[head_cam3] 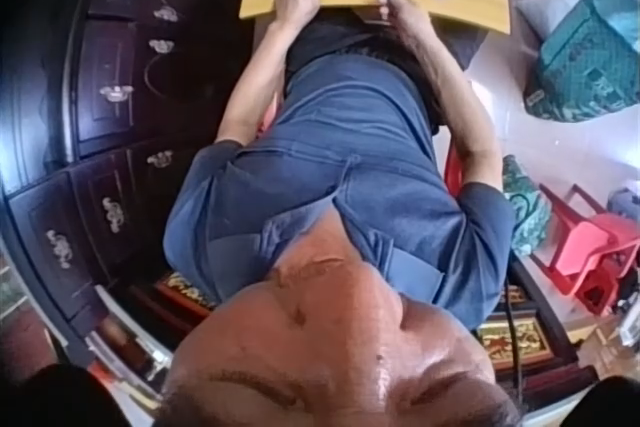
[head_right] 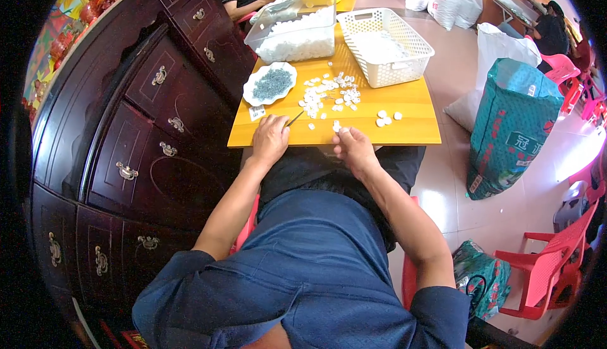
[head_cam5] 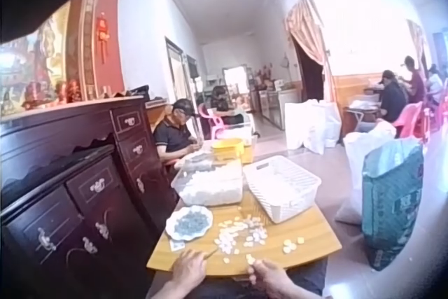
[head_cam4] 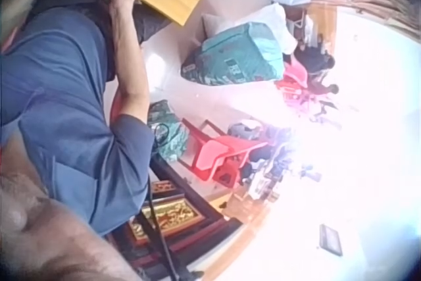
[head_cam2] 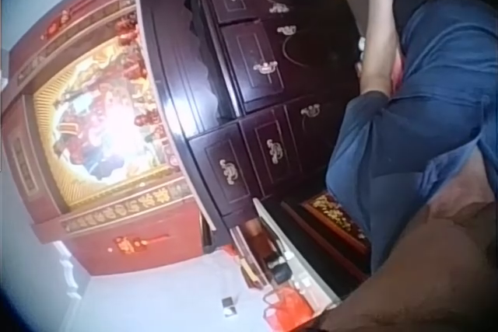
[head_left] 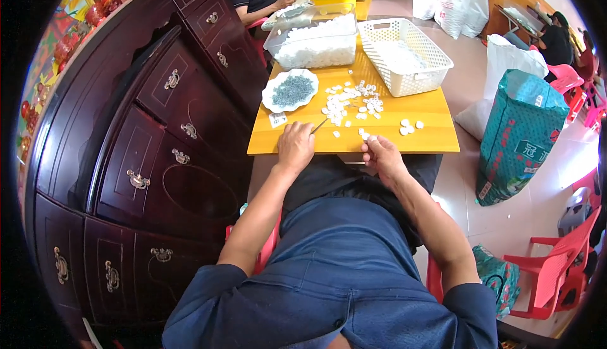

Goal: Assembling small white plastic components by manually inserting grey metal pins into them.

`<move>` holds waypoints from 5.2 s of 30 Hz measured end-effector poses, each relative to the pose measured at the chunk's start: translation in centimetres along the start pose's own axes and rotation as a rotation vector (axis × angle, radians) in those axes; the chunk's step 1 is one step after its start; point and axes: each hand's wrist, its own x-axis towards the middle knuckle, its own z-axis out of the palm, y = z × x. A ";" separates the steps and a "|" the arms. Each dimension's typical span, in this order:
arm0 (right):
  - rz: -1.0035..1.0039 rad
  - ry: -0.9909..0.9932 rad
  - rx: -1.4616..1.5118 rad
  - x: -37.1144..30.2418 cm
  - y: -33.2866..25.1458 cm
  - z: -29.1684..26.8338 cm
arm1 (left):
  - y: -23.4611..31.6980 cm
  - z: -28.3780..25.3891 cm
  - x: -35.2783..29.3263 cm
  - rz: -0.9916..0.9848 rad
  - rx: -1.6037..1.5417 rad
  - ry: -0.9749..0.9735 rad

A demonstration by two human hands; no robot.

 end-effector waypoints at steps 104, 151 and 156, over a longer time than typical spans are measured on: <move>-0.609 0.042 -1.797 7.1 -0.7 6.4 | 1.8 0.0 -1.2 -0.241 -0.944 0.042; -0.231 -0.174 -0.556 -3.3 1.1 -1.6 | 7.7 0.2 -3.1 -0.023 -0.862 -0.338; -0.249 -0.163 -0.586 -3.1 1.2 -1.8 | 7.8 0.2 -3.0 -0.039 -0.873 -0.345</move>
